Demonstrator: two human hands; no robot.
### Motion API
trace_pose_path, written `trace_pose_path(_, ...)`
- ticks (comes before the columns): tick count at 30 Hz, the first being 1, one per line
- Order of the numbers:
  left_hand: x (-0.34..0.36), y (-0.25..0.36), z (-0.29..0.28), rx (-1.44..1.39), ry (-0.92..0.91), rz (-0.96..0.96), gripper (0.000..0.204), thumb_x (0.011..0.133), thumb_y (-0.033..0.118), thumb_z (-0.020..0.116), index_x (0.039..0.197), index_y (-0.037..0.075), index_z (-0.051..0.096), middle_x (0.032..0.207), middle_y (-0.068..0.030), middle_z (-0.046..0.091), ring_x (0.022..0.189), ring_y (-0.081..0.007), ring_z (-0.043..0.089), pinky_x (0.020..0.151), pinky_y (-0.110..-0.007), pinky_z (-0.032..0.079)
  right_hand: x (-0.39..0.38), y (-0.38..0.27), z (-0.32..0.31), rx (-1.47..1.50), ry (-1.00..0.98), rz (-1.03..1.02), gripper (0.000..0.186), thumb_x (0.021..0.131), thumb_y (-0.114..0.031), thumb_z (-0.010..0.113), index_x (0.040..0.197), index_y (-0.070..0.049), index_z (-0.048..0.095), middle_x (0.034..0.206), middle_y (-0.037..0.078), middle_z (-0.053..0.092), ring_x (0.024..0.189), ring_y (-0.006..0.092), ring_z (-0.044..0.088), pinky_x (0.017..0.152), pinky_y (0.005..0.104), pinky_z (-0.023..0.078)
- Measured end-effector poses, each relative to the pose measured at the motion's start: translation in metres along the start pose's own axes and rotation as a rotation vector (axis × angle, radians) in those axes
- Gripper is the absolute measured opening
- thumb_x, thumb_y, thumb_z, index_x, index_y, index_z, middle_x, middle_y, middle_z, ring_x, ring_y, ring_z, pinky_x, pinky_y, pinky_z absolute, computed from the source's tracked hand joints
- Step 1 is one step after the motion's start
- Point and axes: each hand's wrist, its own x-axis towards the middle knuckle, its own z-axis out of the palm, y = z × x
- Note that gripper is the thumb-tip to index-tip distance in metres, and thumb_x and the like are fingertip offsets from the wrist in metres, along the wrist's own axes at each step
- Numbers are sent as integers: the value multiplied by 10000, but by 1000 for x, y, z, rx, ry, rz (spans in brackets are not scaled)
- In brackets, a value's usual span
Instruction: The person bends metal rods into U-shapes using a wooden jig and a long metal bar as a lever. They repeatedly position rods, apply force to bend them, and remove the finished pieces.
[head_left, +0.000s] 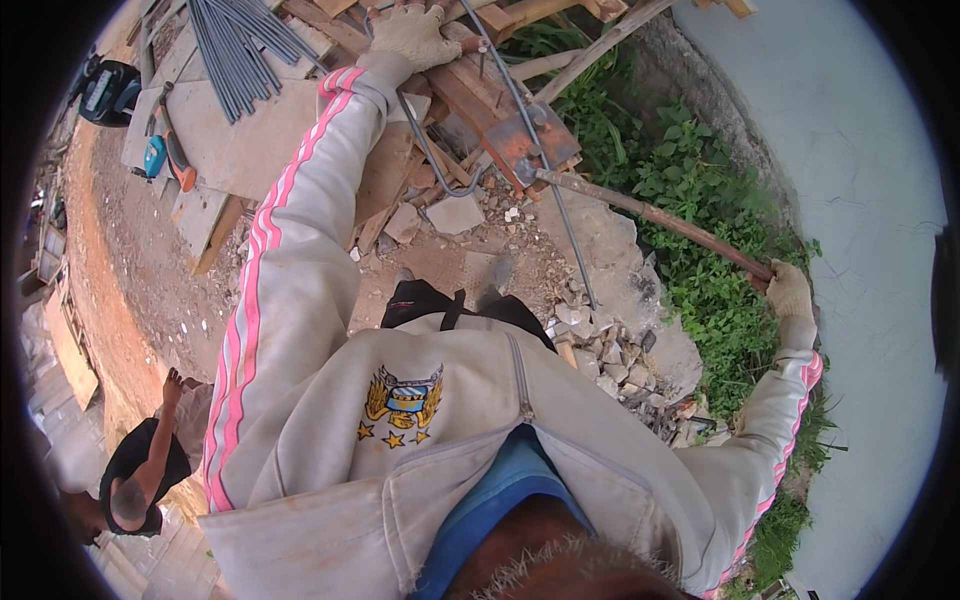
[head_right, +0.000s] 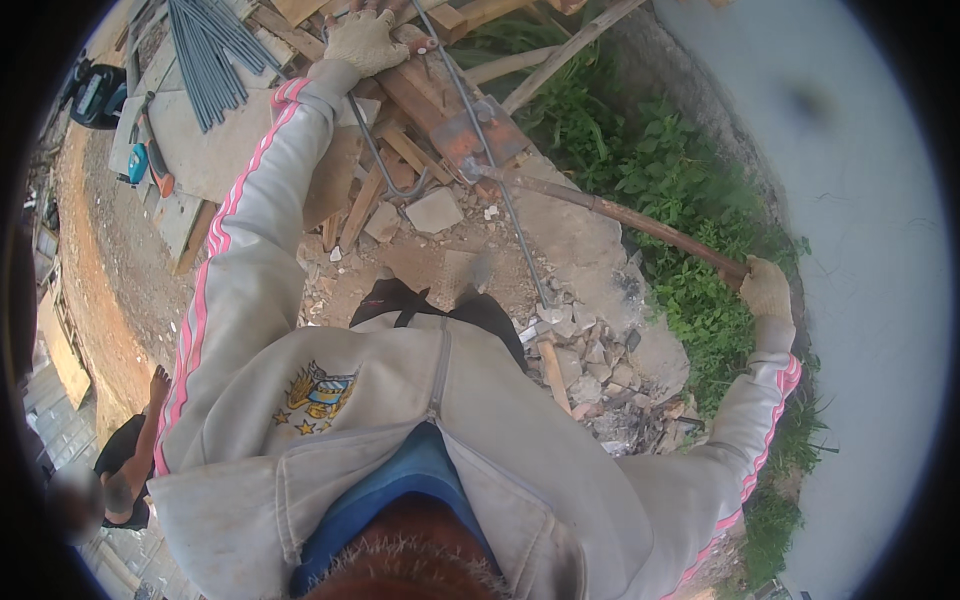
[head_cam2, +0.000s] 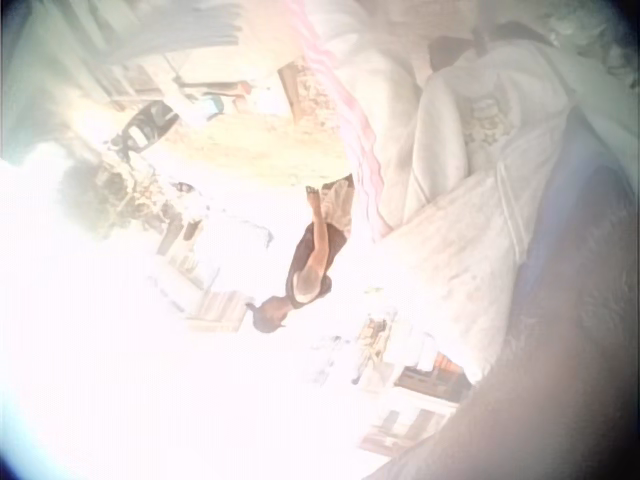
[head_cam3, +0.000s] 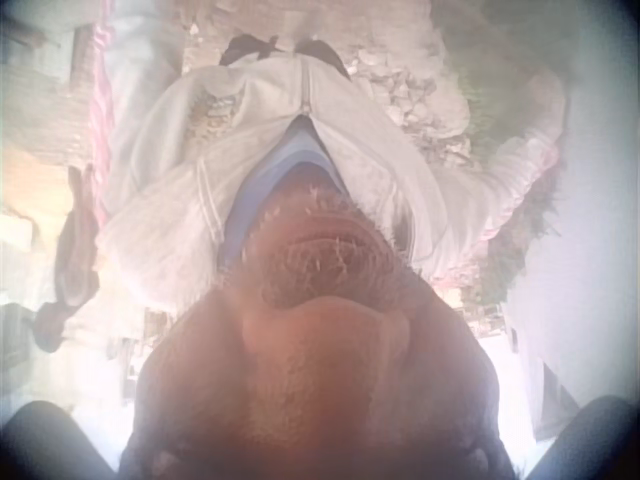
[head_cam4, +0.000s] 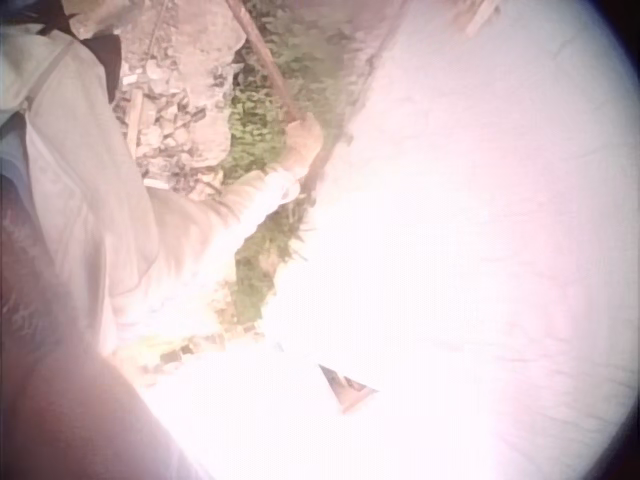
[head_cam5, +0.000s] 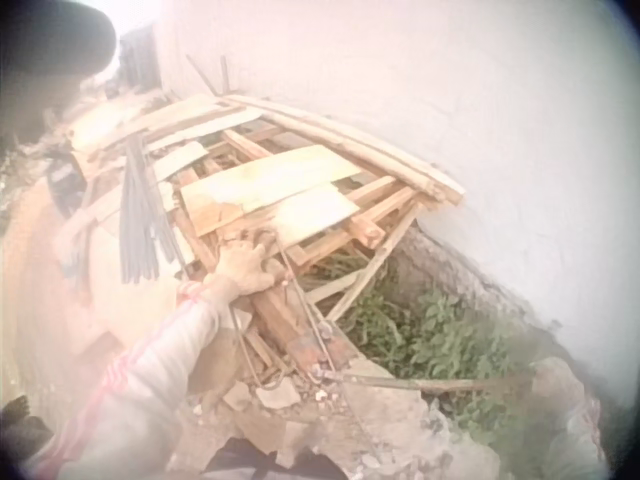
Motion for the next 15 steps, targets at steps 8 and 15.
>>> trace_pose_path(8, 9, -4, 17, 49, -47, 0, 1014, 775, 733, 665, 1561, 134, 438, 1606, -252, 388, 1522, -475, 271, 1221, -638, 203, -36, -18, 10, -181, 254, 215, 270, 791, -109, 645, 1042, -88, 740, 966, 193, 748, 994, 395, 704, 847, 508, 547)
trace_pose_path(15, 7, -1, 15, 29, -12, 8, 989, 785, 712, 666, 1546, 113, 463, 1588, -264, 415, 1511, -470, 300, 1221, -619, 219, -79, -35, 28, -150, 303, 284, 257, 781, -115, 660, 1023, -121, 747, 932, 190, 743, 922, 409, 711, 812, 511, 545)
